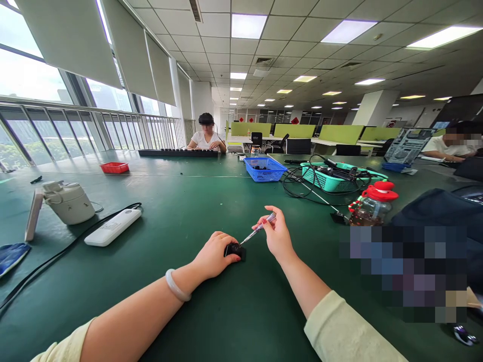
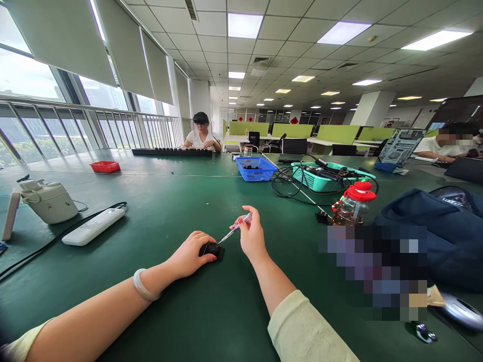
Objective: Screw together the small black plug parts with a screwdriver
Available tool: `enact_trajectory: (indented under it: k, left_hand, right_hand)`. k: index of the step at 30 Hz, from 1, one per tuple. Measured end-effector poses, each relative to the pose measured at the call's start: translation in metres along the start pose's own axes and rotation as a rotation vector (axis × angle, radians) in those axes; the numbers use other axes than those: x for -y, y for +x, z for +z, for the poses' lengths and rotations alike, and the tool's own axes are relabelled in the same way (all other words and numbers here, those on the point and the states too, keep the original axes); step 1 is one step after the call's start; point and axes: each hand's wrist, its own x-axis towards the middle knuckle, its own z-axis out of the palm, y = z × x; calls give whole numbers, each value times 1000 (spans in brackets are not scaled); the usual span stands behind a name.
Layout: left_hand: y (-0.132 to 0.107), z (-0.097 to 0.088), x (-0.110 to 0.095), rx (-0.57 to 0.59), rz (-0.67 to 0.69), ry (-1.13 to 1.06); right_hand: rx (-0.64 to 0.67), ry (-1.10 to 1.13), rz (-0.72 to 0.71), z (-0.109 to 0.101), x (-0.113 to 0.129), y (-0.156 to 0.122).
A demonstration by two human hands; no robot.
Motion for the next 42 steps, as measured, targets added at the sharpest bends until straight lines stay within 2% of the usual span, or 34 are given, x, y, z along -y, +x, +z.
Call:
enact_trajectory:
  k: [5, 8, 17, 19, 21, 25, 27, 30, 37, 40, 42]
  left_hand:
    - [0, 0, 1, -4, 8, 6]
    - [0, 0, 1, 3, -4, 10]
    - [0, -1, -1, 4, -12, 6]
    - [0, -1, -1, 3, -16, 4]
    - [-1, -1, -1, 1, -19, 1]
    - [-1, 1, 2, -11, -15, -7]
    - [-1, 1, 3, -21, -13, -12]
    - [-1, 1, 3, -11, -15, -19]
    - [-1, -2, -2, 32, -21, -7]
    - [-1, -3, -3, 34, -15, 2]
    - [-2, -2, -2, 33, -5, 7]
  right_hand:
    - [84, -89, -112, 4, 11, -8]
    - [71, -105, -115, 6, 15, -10]
    - [-105, 85, 186, -4, -19, 7]
    - [-114, 86, 200, -4, -20, 7]
    - [-92, 48, 126, -1, -14, 3]
    - [33, -146, -158, 10, 9, -11]
    - [74, -191, -210, 14, 16, -16]
    - [43, -162, -165, 14, 12, -13]
    - [-120, 10, 146, -1, -24, 10]
    - [-121, -22, 128, -1, -20, 7]
    - [-75, -88, 21, 2, -9, 0]
